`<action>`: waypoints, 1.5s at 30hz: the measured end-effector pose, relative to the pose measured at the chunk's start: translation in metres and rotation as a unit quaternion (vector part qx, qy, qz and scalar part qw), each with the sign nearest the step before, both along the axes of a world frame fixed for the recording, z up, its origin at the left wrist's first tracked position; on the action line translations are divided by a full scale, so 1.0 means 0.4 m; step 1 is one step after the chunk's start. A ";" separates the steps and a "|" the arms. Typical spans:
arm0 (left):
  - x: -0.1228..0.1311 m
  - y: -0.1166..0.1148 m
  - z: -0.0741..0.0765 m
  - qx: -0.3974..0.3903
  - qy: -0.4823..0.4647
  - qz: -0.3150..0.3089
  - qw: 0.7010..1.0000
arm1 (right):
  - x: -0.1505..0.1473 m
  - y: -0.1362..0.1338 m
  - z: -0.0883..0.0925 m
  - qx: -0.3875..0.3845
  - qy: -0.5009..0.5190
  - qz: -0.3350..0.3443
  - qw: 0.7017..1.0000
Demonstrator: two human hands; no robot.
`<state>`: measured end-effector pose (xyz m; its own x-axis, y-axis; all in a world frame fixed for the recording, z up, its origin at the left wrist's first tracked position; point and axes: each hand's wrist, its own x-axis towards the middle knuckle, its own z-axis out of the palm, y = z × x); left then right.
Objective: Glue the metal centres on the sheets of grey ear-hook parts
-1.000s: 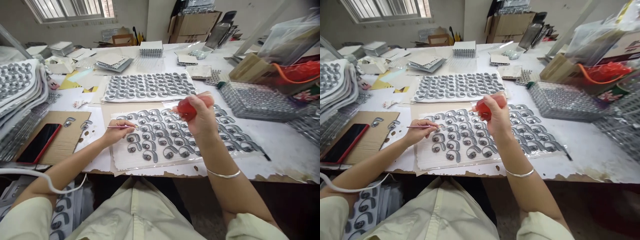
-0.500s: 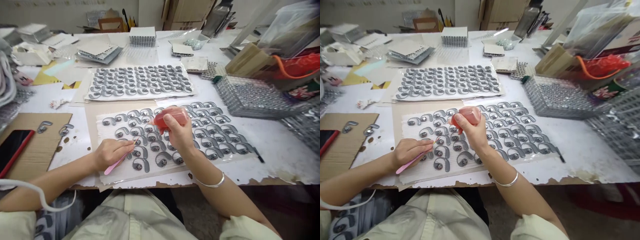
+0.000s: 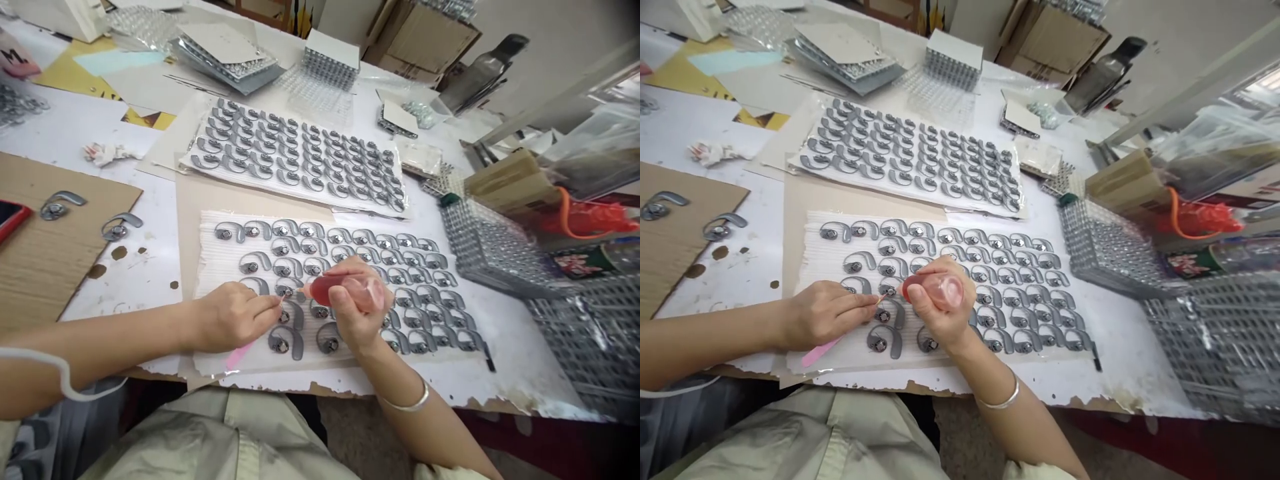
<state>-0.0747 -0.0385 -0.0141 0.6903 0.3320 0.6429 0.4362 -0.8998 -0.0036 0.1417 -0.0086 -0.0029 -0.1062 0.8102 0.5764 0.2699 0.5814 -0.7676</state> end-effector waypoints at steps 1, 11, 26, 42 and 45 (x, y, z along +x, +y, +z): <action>0.000 -0.001 -0.002 0.001 0.007 0.003 1.000 | -0.002 0.000 -0.002 -0.002 -0.005 0.000 1.000; 0.006 -0.011 -0.007 0.024 0.057 0.023 0.998 | -0.015 -0.003 0.000 -0.021 -0.022 0.024 0.999; 0.009 -0.012 -0.009 -0.003 0.032 0.025 0.999 | -0.016 -0.010 -0.014 -0.063 -0.035 0.025 0.997; 0.006 -0.009 -0.005 -0.008 0.037 0.020 0.999 | -0.020 -0.009 -0.009 -0.029 -0.037 0.026 0.999; 0.004 -0.009 -0.012 -0.020 0.043 0.017 0.999 | -0.019 -0.008 -0.011 -0.021 -0.040 0.018 0.999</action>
